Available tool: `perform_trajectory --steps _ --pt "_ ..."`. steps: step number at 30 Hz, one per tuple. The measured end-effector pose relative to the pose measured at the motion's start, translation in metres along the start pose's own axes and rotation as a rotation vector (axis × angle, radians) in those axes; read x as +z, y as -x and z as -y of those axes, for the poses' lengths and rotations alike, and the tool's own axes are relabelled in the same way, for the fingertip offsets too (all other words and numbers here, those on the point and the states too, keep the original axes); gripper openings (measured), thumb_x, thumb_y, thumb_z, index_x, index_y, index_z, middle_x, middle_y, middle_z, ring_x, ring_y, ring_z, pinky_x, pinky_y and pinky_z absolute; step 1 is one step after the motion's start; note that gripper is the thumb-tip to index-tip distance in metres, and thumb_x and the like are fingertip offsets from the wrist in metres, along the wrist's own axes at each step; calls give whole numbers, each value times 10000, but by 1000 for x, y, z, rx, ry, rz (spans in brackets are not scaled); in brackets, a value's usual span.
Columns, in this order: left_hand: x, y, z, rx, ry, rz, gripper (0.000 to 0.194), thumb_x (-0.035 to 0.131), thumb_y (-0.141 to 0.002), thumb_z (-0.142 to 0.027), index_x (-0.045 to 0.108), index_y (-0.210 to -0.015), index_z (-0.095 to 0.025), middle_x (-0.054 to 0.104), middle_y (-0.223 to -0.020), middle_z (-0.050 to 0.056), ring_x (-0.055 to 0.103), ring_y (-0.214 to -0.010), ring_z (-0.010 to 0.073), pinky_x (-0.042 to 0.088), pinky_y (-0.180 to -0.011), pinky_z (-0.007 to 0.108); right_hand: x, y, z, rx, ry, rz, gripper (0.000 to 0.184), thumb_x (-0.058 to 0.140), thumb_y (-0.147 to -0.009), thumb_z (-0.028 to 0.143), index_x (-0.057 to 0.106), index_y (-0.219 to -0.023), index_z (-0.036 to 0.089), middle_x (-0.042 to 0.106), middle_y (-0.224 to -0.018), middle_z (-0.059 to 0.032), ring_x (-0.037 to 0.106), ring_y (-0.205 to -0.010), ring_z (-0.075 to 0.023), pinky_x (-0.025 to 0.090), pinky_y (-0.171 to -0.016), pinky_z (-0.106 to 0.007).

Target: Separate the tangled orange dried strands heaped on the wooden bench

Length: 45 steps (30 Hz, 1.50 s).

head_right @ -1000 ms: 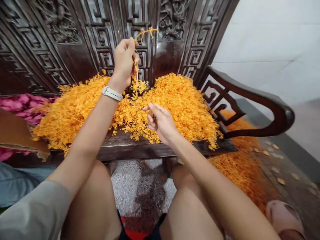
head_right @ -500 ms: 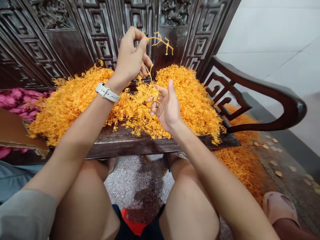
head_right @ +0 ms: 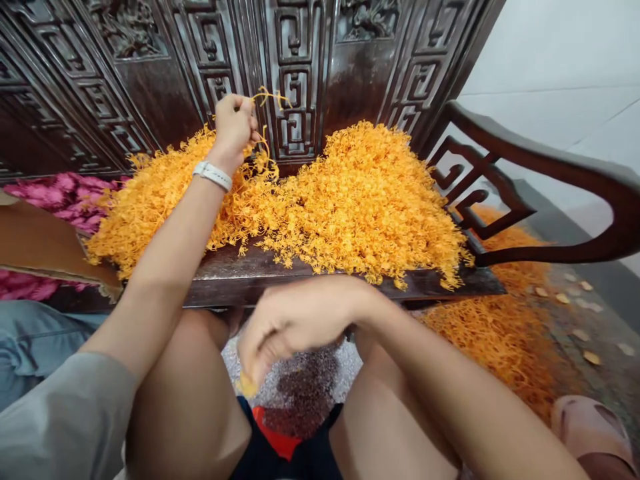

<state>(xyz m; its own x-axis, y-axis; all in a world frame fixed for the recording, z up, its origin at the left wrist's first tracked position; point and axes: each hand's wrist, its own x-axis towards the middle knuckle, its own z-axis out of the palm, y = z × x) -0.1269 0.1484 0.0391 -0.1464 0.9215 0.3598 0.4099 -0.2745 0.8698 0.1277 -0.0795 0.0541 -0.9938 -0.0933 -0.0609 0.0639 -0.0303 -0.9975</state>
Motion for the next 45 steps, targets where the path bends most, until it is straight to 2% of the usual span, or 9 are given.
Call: perform_trajectory --steps 3,7,10,13,18,22,24,31,45 --pt "-23 -2 6 -128 273 -273 221 701 -941 -447 522 -904 -322 620 -700 -21 651 -619 201 458 -560 342 -15 11 -10 -62 -174 -262 284 955 -812 403 765 -877 202 697 -698 -4 641 -589 -142 463 -531 -254" --pt "-23 8 -12 -196 658 -261 243 747 -959 -465 575 -1033 -310 669 -752 13 743 -736 214 548 -622 312 -64 27 -34 -266 -442 -1066 123 706 -1022 344 708 -989 226 518 -610 55 407 -490 -82 355 -461 -206" --pt "-12 23 -31 -234 805 -177 302 784 -957 -440 613 -1174 -318 705 -752 23 782 -777 232 589 -648 300 -80 31 -41 -272 -613 -1337 133 667 -1006 245 667 -882 198 463 -597 58 318 -477 -67 344 -453 -195" --pt "-6 37 -45 -246 821 -126 301 782 -966 -379 638 -1227 -339 712 -727 17 795 -774 244 609 -629 299 -71 32 -35 -259 -470 -1218 212 760 -923 252 618 -774 202 555 -651 30 414 -520 -74 403 -497 -222" --pt "-12 47 -60 -277 795 -138 249 759 -976 -236 666 -1190 -321 699 -708 5 765 -710 205 603 -587 258 -60 41 -23 -95 -177 -762 215 868 -763 229 667 -834 199 700 -797 -23 617 -663 -141 508 -639 -297" --pt "-16 53 -67 -296 788 -161 278 770 -975 -225 676 -1222 -313 672 -671 2 733 -664 189 590 -551 239 -80 45 -37 -289 -440 -1291 166 747 -849 266 635 -967 233 705 -860 -33 564 -682 -146 499 -644 -297" --pt "-15 56 -70 -301 782 -155 270 769 -979 -232 677 -1221 -311 659 -658 -3 721 -651 181 595 -555 235 -86 44 -45 -217 -561 -1412 143 717 -873 262 646 -989 217 707 -873 -65 544 -671 -153 481 -611 -296" --pt "-3 65 -76 -285 716 -57 224 777 -964 -222 661 -1145 -286 658 -672 -21 686 -616 147 586 -570 220 -66 35 -42 -185 -123 -1160 131 713 -967 265 749 -1073 195 676 -772 -29 548 -619 -127 447 -591 -283" --pt "44 90 -83 -253 623 180 125 574 -1036 -100 602 -976 -207 672 -723 -4 690 -607 107 599 -674 243 -70 29 -53 -85 150 -1256 390 691 -1016 588 573 -907 232 645 -701 12 539 -539 -102 443 -552 -284"
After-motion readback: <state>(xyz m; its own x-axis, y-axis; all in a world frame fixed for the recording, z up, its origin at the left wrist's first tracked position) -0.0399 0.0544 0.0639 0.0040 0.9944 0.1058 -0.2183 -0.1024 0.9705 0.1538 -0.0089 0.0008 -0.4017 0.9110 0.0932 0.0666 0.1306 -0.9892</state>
